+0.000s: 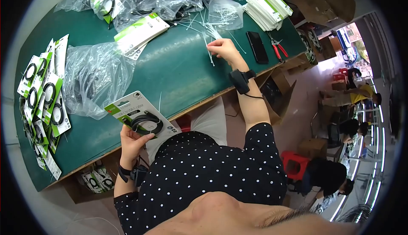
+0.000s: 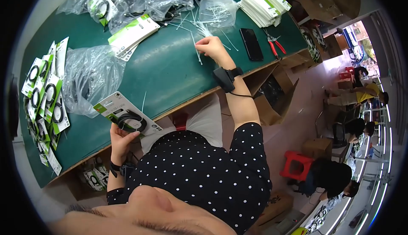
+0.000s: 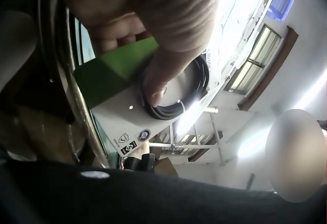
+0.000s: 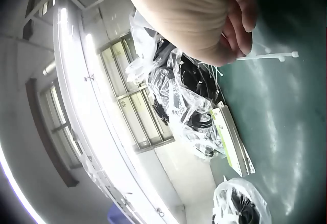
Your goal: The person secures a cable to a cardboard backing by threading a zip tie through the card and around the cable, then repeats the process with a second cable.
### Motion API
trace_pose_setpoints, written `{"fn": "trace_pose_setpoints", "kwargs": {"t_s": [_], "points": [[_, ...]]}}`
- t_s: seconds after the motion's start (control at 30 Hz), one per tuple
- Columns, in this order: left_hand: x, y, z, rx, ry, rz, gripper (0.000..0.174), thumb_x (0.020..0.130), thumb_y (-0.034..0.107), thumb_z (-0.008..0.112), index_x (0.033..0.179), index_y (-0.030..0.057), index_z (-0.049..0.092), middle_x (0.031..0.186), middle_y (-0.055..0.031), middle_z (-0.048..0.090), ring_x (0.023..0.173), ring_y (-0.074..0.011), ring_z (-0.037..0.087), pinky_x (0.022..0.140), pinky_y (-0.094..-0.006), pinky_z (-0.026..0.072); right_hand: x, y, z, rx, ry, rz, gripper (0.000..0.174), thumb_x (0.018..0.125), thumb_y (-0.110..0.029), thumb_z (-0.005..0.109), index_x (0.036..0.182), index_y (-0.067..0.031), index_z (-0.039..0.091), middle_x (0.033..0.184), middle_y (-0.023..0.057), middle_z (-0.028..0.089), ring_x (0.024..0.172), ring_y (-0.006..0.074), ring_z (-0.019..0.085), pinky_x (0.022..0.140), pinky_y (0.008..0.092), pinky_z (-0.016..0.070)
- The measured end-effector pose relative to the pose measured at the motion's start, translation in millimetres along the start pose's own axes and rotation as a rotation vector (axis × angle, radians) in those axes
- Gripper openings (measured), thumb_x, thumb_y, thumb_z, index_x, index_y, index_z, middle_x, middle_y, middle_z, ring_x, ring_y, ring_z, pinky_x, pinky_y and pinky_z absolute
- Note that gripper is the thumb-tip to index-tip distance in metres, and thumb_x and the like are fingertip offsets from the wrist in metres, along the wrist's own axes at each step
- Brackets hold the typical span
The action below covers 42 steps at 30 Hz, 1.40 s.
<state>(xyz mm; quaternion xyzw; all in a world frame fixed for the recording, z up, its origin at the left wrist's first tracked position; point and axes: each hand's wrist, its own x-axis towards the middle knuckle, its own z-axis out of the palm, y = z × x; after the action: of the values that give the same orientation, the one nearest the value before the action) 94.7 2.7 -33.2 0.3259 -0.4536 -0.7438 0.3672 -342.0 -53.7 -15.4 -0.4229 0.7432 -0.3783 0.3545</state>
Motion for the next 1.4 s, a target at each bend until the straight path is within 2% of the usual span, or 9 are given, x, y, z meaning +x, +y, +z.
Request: {"fn": "trace_pose_setpoints", "kwargs": {"t_s": [0.13,0.23,0.47,0.57,0.77,0.87,1.1,1.2,1.4], "points": [[7,-3,11,0.059,-0.072,-0.036,0.061,0.068,-0.018,0.071,0.122,0.0003,0.049,0.115,-0.0127,0.062,0.102,-0.0242,0.065,0.089,-0.0375,0.0553,-23,-1,-3,0.174,-0.048,0.090,0.024,0.082,-0.028,0.072,0.091,-0.0050,0.071,0.083,0.0020,0.071,0.071,0.0074,0.064,0.060,0.0217,0.0455],[12,-7,17,0.101,-0.138,-0.042,0.063,0.068,-0.018,0.072,0.124,-0.0006,0.048,0.116,-0.0132,0.062,0.099,-0.0253,0.066,0.089,-0.0385,0.0558,-28,10,-6,0.224,-0.101,0.087,0.025,0.083,-0.027,0.072,0.094,-0.0046,0.071,0.083,0.0017,0.071,0.070,0.0080,0.063,0.060,0.0211,0.0452],[22,-3,38,0.143,-0.337,-0.019,0.054,0.066,-0.017,0.075,0.115,-0.0037,0.057,0.105,-0.0122,0.067,0.095,-0.0216,0.067,0.085,-0.0342,0.0552,-33,21,-1,0.328,-0.141,0.030,0.024,0.083,-0.024,0.072,0.093,-0.0027,0.069,0.082,0.0016,0.070,0.069,0.0072,0.063,0.058,0.0204,0.0454],[22,0,44,0.176,-0.341,-0.050,0.050,0.066,-0.016,0.076,0.111,-0.0040,0.060,0.102,-0.0112,0.068,0.094,-0.0203,0.067,0.083,-0.0332,0.0549,-33,25,6,0.346,-0.139,0.015,0.021,0.083,-0.022,0.073,0.092,-0.0025,0.069,0.080,0.0013,0.069,0.069,0.0057,0.062,0.056,0.0183,0.0444],[23,3,50,0.267,-0.329,-0.038,0.043,0.067,-0.014,0.077,0.106,-0.0035,0.061,0.096,-0.0126,0.069,0.090,-0.0216,0.068,0.080,-0.0337,0.0554,-30,18,14,0.025,-0.138,-0.074,0.023,0.083,-0.022,0.073,0.087,0.0000,0.067,0.076,0.0027,0.067,0.066,0.0070,0.061,0.056,0.0203,0.0460],[32,1,50,0.344,-0.512,0.183,0.036,0.068,-0.013,0.077,0.099,-0.0023,0.060,0.091,-0.0159,0.068,0.086,-0.0252,0.068,0.076,-0.0356,0.0561,-31,17,16,-0.040,-0.149,-0.099,0.023,0.084,-0.022,0.073,0.085,0.0007,0.067,0.075,0.0033,0.067,0.065,0.0077,0.061,0.057,0.0214,0.0472],[32,-2,47,0.334,-0.510,0.207,0.036,0.069,-0.012,0.076,0.097,0.0007,0.058,0.091,-0.0193,0.067,0.085,-0.0289,0.068,0.074,-0.0383,0.0566,-37,15,20,-0.037,-0.153,-0.121,0.021,0.085,-0.019,0.071,0.084,0.0016,0.067,0.073,0.0043,0.067,0.065,0.0095,0.062,0.060,0.0228,0.0496],[31,-3,47,0.335,-0.503,0.203,0.036,0.070,-0.012,0.077,0.098,0.0015,0.058,0.091,-0.0195,0.067,0.085,-0.0290,0.068,0.074,-0.0387,0.0566,-40,15,23,-0.212,-0.092,-0.231,0.019,0.085,-0.016,0.070,0.087,0.0028,0.067,0.074,0.0047,0.067,0.065,0.0096,0.062,0.060,0.0232,0.0498],[30,-6,47,0.282,-0.492,0.210,0.036,0.070,-0.011,0.077,0.097,0.0017,0.058,0.091,-0.0194,0.067,0.086,-0.0290,0.068,0.074,-0.0394,0.0567,-50,8,24,0.008,-0.131,-0.173,0.016,0.085,-0.012,0.068,0.088,0.0043,0.067,0.078,0.0051,0.068,0.066,0.0098,0.063,0.062,0.0240,0.0512]]}}
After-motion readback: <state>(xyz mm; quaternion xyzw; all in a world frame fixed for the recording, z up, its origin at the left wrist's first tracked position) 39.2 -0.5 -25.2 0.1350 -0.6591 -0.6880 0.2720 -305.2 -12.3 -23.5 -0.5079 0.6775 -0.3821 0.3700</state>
